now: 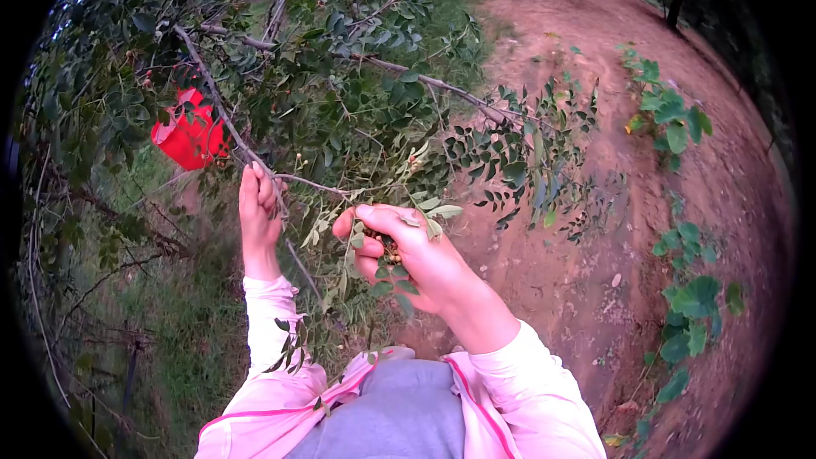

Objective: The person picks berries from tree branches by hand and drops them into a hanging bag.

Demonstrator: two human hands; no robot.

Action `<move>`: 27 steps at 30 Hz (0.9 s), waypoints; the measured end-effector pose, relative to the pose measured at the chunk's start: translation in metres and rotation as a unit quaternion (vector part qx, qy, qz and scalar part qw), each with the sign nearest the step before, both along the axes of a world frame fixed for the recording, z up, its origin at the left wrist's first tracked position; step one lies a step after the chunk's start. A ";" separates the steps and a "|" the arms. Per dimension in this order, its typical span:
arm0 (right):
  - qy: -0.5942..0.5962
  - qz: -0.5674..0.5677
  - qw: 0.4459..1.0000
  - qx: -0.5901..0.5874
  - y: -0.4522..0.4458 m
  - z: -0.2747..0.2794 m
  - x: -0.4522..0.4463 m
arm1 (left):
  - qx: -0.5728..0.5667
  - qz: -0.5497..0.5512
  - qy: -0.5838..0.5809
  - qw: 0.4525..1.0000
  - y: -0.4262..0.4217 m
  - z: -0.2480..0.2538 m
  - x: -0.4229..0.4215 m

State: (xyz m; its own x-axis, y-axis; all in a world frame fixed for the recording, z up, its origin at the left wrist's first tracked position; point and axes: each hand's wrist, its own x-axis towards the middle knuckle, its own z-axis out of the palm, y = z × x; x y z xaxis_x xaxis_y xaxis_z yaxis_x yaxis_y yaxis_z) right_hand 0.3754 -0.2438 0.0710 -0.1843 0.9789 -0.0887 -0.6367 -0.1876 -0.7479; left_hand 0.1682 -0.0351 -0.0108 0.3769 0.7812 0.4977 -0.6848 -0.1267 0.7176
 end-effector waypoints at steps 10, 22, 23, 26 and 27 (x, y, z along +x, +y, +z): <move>0.227 0.031 0.973 0.000 -0.057 -0.020 0.030 | -0.113 0.089 0.006 0.990 -0.003 -0.001 0.001; 0.137 0.002 0.990 -0.024 -0.013 -0.077 0.016 | -0.228 0.171 -0.074 0.956 -0.007 0.007 0.009; 0.099 -0.001 0.995 -0.017 -0.009 -0.074 0.015 | -0.221 0.184 -0.064 0.956 -0.011 0.009 0.009; 0.084 -0.003 0.996 0.005 0.000 -0.077 0.013 | -0.211 0.234 -0.022 0.949 -0.024 0.011 0.010; 0.083 -0.004 0.997 0.011 0.003 -0.076 0.014 | -0.208 0.247 -0.003 0.947 -0.029 0.013 0.010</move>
State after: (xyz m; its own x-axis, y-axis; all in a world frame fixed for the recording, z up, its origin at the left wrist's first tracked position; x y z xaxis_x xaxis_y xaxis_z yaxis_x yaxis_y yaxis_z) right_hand 0.3895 -0.2409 -0.0054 -0.1869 0.9817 -0.0358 -0.7529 -0.1665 -0.6368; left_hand 0.1778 -0.0637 0.0019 -0.0866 0.9901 0.1101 -0.6197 -0.1401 0.7722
